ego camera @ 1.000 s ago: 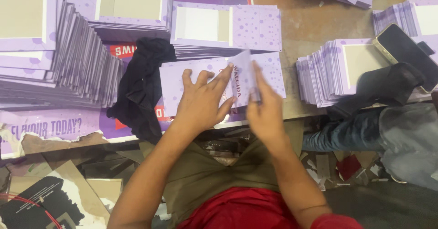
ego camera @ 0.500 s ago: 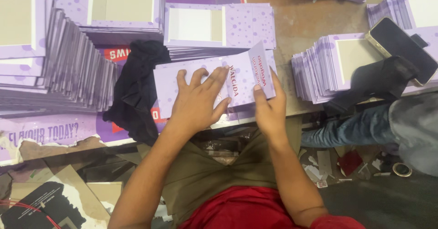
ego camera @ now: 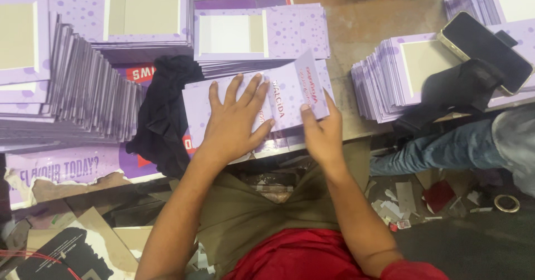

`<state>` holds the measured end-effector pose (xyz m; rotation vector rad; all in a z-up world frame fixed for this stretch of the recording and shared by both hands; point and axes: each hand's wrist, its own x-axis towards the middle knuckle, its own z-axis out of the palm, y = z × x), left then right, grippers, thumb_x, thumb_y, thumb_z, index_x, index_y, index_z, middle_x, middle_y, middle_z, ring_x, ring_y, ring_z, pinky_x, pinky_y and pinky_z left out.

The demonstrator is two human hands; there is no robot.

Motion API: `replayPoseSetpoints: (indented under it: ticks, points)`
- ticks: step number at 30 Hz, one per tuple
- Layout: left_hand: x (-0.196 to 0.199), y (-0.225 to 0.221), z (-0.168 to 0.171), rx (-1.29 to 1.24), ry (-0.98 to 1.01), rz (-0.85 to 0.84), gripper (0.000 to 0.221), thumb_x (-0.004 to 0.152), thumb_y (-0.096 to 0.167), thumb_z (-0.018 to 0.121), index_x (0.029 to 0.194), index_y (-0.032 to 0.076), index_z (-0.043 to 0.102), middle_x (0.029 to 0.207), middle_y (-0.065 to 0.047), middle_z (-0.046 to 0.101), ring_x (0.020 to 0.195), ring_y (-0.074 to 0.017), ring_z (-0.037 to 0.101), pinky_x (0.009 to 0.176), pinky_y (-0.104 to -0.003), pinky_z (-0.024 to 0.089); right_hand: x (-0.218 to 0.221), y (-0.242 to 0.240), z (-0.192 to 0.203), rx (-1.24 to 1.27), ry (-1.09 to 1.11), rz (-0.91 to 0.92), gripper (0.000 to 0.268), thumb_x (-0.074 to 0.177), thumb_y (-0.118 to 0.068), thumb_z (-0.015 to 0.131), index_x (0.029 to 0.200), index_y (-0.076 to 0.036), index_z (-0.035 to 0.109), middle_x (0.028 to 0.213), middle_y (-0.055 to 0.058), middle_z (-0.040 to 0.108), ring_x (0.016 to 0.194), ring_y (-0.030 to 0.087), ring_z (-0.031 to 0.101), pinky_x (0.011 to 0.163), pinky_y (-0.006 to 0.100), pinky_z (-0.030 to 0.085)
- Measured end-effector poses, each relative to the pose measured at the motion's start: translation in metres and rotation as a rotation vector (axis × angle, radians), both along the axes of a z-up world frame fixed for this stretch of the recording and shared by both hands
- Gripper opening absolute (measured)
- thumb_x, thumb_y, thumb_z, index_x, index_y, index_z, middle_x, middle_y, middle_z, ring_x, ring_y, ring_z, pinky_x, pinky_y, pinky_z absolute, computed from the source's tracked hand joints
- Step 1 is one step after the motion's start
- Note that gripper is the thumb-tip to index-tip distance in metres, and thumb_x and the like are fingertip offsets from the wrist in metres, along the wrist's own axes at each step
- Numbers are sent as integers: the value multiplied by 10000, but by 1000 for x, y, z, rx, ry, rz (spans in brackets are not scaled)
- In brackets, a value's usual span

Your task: The person folds purple printed paper sheets in half and stacks them on a table. They repeatedly pick up sheets, fold them, and place them into a growing pile while another person works nearby.

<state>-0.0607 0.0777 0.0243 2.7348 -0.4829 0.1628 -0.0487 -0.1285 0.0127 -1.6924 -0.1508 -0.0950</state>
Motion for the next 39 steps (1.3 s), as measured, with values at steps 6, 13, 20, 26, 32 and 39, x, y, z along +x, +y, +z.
replayPoseSetpoints:
  ticks: [6, 13, 20, 26, 32, 39]
  points:
    - [2, 12, 21, 16, 67, 70, 1231, 602, 687, 808, 1547, 73, 315, 1569, -209, 365, 1438, -465, 274, 1095, -757, 71, 2, -10, -18, 196, 73, -39, 370, 996, 11, 579, 1356, 96, 566, 1258, 162, 692, 1128, 183, 658, 1012, 317, 517]
    - [-3, 24, 60, -3, -59, 7, 1221, 560, 609, 846, 1555, 112, 340, 1490, -180, 475, 1345, -403, 437, 1130, -739, 138, 15, -18, -9, 778, 218, 75, 436, 949, 95, 552, 1382, 77, 503, 1358, 180, 643, 1255, 240, 645, 1107, 371, 502]
    - [33, 29, 78, 138, -217, -82, 1200, 550, 541, 895, 1575, 179, 388, 1465, -186, 486, 1306, -408, 454, 1105, -723, 211, 43, -29, 14, 489, 107, 7, 388, 907, 117, 658, 1285, 60, 587, 1203, 163, 707, 1068, 221, 711, 985, 362, 578]
    - [69, 30, 89, 122, -308, -133, 1340, 421, 569, 951, 1567, 168, 382, 1371, -231, 491, 1280, -419, 460, 1073, -670, 261, 69, -34, 32, 515, 104, 35, 390, 875, 99, 683, 1249, 27, 601, 1125, 114, 722, 962, 188, 736, 872, 346, 609]
    - [99, 29, 96, 265, -703, -81, 864, 689, 184, 791, 1501, 231, 500, 1240, -104, 584, 1138, -263, 554, 942, -468, 374, 106, -35, 23, -1, -189, -154, 239, 903, 69, 751, 1129, 5, 710, 1105, 122, 762, 986, 162, 740, 917, 282, 589]
    - [120, 37, 56, 390, -657, -57, 410, 896, 102, 638, 1304, 89, 664, 899, -17, 620, 782, -190, 664, 613, -346, 486, 180, -34, 2, 441, -159, -161, 208, 970, -2, 597, 1159, -9, 685, 1316, 43, 584, 1018, 167, 705, 867, 304, 594]
